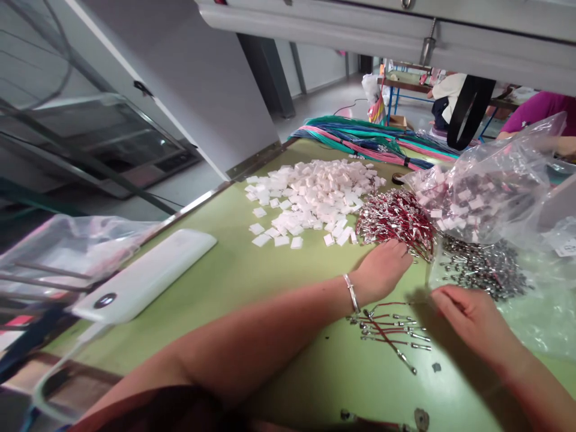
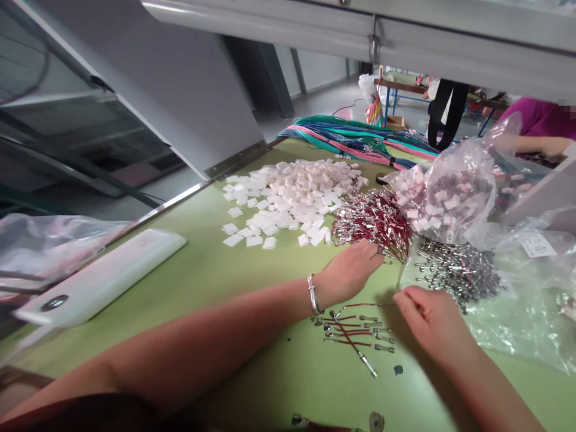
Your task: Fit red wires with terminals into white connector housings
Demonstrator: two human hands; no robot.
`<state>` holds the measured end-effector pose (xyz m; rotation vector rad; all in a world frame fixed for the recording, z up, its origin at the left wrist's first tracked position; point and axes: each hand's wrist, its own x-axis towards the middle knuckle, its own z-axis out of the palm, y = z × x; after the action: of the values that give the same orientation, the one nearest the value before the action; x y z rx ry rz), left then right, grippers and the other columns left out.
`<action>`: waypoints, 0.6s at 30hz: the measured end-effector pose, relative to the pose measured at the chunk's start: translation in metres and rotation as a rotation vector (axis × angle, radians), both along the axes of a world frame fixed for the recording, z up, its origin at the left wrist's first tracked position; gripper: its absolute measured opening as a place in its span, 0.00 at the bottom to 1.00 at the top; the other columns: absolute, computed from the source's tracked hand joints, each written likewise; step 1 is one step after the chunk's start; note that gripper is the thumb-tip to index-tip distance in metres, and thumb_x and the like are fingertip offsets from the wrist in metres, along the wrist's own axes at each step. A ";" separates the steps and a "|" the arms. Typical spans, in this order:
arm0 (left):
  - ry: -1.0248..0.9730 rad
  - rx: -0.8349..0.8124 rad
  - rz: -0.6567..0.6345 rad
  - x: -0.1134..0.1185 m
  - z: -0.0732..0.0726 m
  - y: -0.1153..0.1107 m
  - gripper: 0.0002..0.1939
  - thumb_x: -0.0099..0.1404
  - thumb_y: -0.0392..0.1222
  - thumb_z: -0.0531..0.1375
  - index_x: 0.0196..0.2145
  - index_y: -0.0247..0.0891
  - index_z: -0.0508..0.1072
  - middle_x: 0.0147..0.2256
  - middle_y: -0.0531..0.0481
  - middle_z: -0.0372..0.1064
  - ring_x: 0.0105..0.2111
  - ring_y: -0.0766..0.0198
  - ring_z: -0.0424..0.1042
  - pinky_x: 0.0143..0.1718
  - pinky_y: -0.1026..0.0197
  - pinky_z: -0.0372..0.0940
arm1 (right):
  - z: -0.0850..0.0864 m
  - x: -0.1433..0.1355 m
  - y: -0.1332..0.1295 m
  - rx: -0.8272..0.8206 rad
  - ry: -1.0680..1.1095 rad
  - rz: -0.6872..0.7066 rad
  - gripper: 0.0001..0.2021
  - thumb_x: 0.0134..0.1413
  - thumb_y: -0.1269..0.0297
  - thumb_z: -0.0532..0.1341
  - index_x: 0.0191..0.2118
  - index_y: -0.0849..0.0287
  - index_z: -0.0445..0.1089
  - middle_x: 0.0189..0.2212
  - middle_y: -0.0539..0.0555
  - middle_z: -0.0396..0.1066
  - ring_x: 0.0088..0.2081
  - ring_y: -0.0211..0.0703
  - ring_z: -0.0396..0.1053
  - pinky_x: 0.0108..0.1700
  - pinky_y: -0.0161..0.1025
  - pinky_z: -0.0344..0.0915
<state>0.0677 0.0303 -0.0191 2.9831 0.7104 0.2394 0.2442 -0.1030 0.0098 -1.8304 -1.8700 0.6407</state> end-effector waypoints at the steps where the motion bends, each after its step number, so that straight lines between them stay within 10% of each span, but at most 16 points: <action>1: 0.005 -0.001 0.008 0.001 -0.002 0.000 0.12 0.64 0.24 0.50 0.38 0.30 0.72 0.37 0.41 0.67 0.38 0.56 0.63 0.38 0.56 0.58 | -0.002 0.009 0.002 0.063 -0.081 -0.057 0.21 0.63 0.53 0.51 0.23 0.57 0.67 0.16 0.47 0.64 0.20 0.36 0.61 0.24 0.34 0.55; 6: -0.040 -0.065 -0.024 0.003 -0.001 0.003 0.11 0.70 0.32 0.51 0.36 0.32 0.73 0.36 0.44 0.68 0.38 0.58 0.63 0.39 0.57 0.59 | -0.013 0.048 0.017 0.293 -0.515 -0.214 0.14 0.62 0.59 0.53 0.32 0.56 0.74 0.26 0.51 0.73 0.26 0.41 0.67 0.28 0.36 0.57; 13: -0.463 -0.302 -0.082 -0.005 0.015 0.000 0.05 0.69 0.39 0.57 0.36 0.38 0.72 0.42 0.48 0.70 0.45 0.62 0.66 0.49 0.56 0.62 | -0.022 0.047 0.027 0.199 -0.853 0.028 0.12 0.62 0.69 0.53 0.39 0.54 0.75 0.36 0.55 0.72 0.36 0.44 0.69 0.28 0.37 0.57; 18: -0.790 -0.505 0.085 -0.016 0.022 -0.001 0.07 0.72 0.39 0.49 0.39 0.37 0.66 0.33 0.50 0.70 0.32 0.68 0.69 0.37 0.62 0.67 | -0.029 0.043 0.034 0.222 -0.969 0.040 0.12 0.64 0.68 0.52 0.35 0.59 0.73 0.34 0.57 0.71 0.37 0.46 0.69 0.31 0.38 0.59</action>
<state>0.0516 0.0295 0.0031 2.1162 0.6529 0.9927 0.2868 -0.0685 -0.0191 -2.1254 -2.3922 -0.5594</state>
